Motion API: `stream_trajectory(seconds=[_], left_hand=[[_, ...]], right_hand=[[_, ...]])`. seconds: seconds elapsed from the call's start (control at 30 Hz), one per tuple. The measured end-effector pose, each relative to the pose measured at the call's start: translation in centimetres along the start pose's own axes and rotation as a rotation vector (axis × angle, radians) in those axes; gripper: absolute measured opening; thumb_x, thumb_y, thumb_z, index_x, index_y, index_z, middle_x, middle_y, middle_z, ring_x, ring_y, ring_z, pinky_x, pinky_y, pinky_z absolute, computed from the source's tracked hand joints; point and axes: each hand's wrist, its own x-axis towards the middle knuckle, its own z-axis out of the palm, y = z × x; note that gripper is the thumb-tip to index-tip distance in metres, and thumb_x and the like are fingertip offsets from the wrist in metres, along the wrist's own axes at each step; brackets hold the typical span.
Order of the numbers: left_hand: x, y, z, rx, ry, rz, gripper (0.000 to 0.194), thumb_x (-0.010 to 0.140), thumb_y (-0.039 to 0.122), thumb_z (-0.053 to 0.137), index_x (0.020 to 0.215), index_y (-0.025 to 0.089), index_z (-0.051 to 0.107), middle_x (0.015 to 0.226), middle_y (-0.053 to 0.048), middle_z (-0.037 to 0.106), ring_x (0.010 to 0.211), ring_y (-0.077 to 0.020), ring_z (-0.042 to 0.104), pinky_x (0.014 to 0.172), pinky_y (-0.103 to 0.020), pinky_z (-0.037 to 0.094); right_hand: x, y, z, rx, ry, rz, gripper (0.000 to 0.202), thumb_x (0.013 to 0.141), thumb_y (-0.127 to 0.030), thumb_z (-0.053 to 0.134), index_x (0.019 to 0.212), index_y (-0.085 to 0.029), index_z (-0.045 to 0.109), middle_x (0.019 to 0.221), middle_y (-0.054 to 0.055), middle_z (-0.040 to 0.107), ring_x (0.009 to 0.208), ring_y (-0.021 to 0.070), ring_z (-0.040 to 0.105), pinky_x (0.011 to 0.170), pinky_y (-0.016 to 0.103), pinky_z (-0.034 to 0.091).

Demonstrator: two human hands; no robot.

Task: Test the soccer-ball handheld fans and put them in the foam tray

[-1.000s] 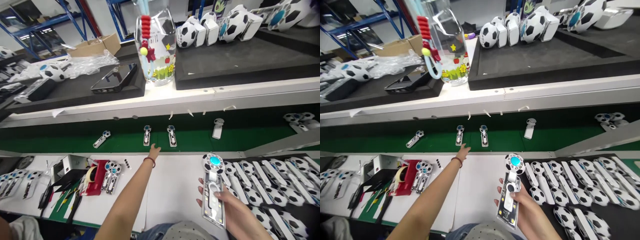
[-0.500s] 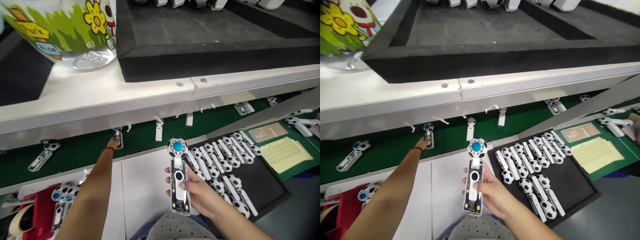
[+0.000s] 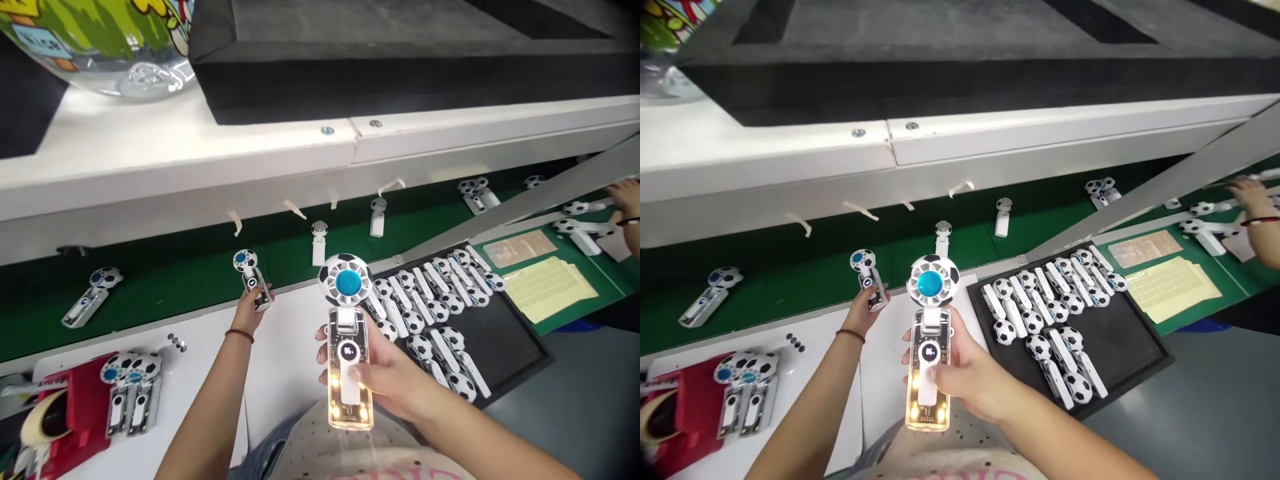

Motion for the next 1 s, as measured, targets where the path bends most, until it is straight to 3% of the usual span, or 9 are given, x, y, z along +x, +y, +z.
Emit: stream_trajectory(seconds=[0.2,0.4,0.6,0.8,1.0], left_hand=[[-8.4,1.2,-1.0,-0.125,-0.079,0.083,0.032,0.063,0.025,0.068,0.089,0.017,0.051,0.076,-0.002,0.062,0.06,-0.0138,0.058,0.059,-0.028,0.048],[-14.6,2.4,-1.7,-0.143,-0.179,0.178,0.032,0.064,0.023,0.067,0.091,0.017,0.051,0.077,-0.002,0.06,0.059,-0.0137,0.057,0.056,-0.027,0.046],[-19.2,2.6,-2.1,-0.141,-0.214,0.218,0.026,0.068,0.023,0.065,0.089,0.016,0.052,0.075,-0.002,0.061,0.059,-0.0137,0.057,0.056,-0.026,0.047],[-23.2,3.2,-1.9,-0.154,-0.232,0.291,0.034,0.065,0.028,0.067,0.093,0.017,0.049,0.077,-0.003,0.061,0.059,-0.0154,0.058,0.054,-0.027,0.047],[-26.5,4.0,-1.3,-0.242,-0.323,0.349,0.027,0.071,0.028,0.055,0.094,0.017,0.047,0.08,-0.004,0.059,0.061,-0.0166,0.057,0.056,-0.029,0.046]], right_hand=[[-3.1,0.5,1.7,-0.057,-0.121,-0.045,0.052,0.07,-0.023,0.069,0.113,-0.027,0.039,0.111,0.006,0.05,0.094,0.0199,0.054,0.078,0.041,0.045],[-6.4,1.8,3.2,-0.086,-0.189,-0.096,0.052,0.07,-0.02,0.069,0.114,-0.026,0.041,0.112,0.006,0.051,0.094,0.0203,0.055,0.076,0.04,0.047],[-9.0,2.8,4.5,-0.115,-0.227,-0.118,0.049,0.072,-0.02,0.068,0.114,-0.027,0.042,0.112,0.006,0.051,0.094,0.0195,0.056,0.076,0.039,0.048],[-10.5,3.6,5.2,-0.155,-0.274,-0.116,0.05,0.073,-0.022,0.068,0.115,-0.027,0.042,0.113,0.007,0.05,0.096,0.0203,0.055,0.078,0.041,0.048],[-11.3,4.2,5.1,-0.168,-0.267,-0.089,0.049,0.073,-0.026,0.068,0.115,-0.026,0.041,0.105,0.006,0.054,0.088,0.019,0.058,0.078,0.04,0.048]])
